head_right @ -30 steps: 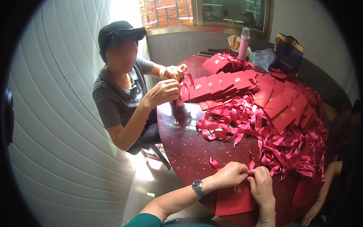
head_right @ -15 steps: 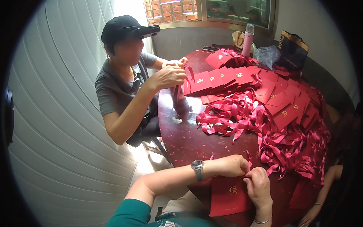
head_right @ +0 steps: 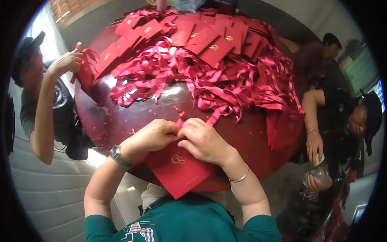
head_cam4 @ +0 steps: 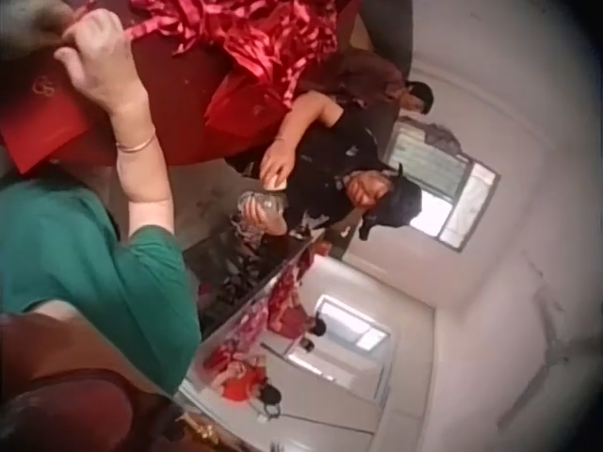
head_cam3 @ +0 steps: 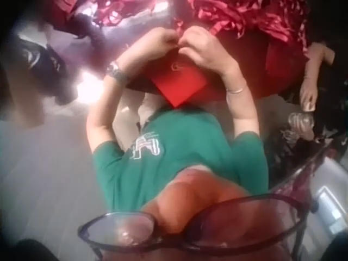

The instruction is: The person threads a ribbon through the holes of a red envelope, ties it into a bow, and places it on a stack, repeating the process with multiple envelopes.

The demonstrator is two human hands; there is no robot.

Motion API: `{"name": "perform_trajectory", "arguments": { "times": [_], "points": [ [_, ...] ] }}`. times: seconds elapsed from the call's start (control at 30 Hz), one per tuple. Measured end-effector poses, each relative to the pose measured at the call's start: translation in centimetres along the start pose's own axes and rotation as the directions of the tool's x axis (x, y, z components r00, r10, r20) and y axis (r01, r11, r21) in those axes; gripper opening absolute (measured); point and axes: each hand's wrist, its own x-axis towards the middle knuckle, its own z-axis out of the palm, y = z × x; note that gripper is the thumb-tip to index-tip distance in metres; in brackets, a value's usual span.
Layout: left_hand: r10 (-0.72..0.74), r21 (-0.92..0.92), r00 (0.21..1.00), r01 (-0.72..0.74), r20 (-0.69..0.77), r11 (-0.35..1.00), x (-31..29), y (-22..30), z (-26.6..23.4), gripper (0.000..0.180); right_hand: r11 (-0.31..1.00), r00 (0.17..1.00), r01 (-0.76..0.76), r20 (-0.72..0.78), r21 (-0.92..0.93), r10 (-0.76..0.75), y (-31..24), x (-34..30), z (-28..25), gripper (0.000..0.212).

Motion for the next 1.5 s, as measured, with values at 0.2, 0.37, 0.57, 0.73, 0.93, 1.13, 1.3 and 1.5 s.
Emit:
{"name": "perform_trajectory", "arguments": {
  "times": [0.2,0.37,0.57,0.73,0.93,1.13,1.3,1.5],
  "points": [
    [0.074,0.087,0.997,-0.070,-0.039,0.994,0.6,0.0,1.0,0.008,0.997,0.995,-0.076,0.065,-0.017,0.077,0.8,-0.7,0.3,0.033],
    [0.004,0.312,0.961,0.086,-0.278,0.946,0.4,-2.4,-1.3,0.014,0.991,0.983,-0.133,0.129,-0.011,0.133,0.2,-0.9,-0.1,0.033],
    [0.150,0.356,0.848,0.048,-0.508,0.933,-1.3,-0.2,-1.1,0.026,0.986,0.981,-0.154,0.113,-0.061,0.160,0.2,-1.3,0.8,0.030],
    [0.143,0.405,0.869,0.070,-0.473,0.911,-6.4,2.2,1.7,0.023,0.994,0.994,-0.097,-0.053,-0.054,0.094,0.9,-1.4,-1.8,0.032],
    [0.069,0.367,0.781,0.212,-0.621,0.906,-9.3,2.4,5.2,0.030,0.770,0.709,-0.637,-0.367,0.035,0.602,4.6,-3.8,-6.3,0.017],
    [0.104,0.334,0.780,0.140,-0.617,0.932,-9.6,1.9,6.0,0.027,0.603,0.629,-0.769,-0.419,-0.212,0.655,6.3,-4.6,-4.9,0.024],
    [0.076,0.307,0.735,0.185,-0.674,0.934,-10.1,1.5,6.8,0.021,0.456,0.558,-0.828,-0.387,-0.327,0.734,6.4,-3.6,-3.8,0.033],
    [-0.055,0.222,0.769,0.251,-0.637,0.942,-9.8,2.0,6.1,0.015,0.445,0.497,-0.867,-0.463,-0.225,0.734,6.9,-3.8,-2.9,0.030]
  ]
}}
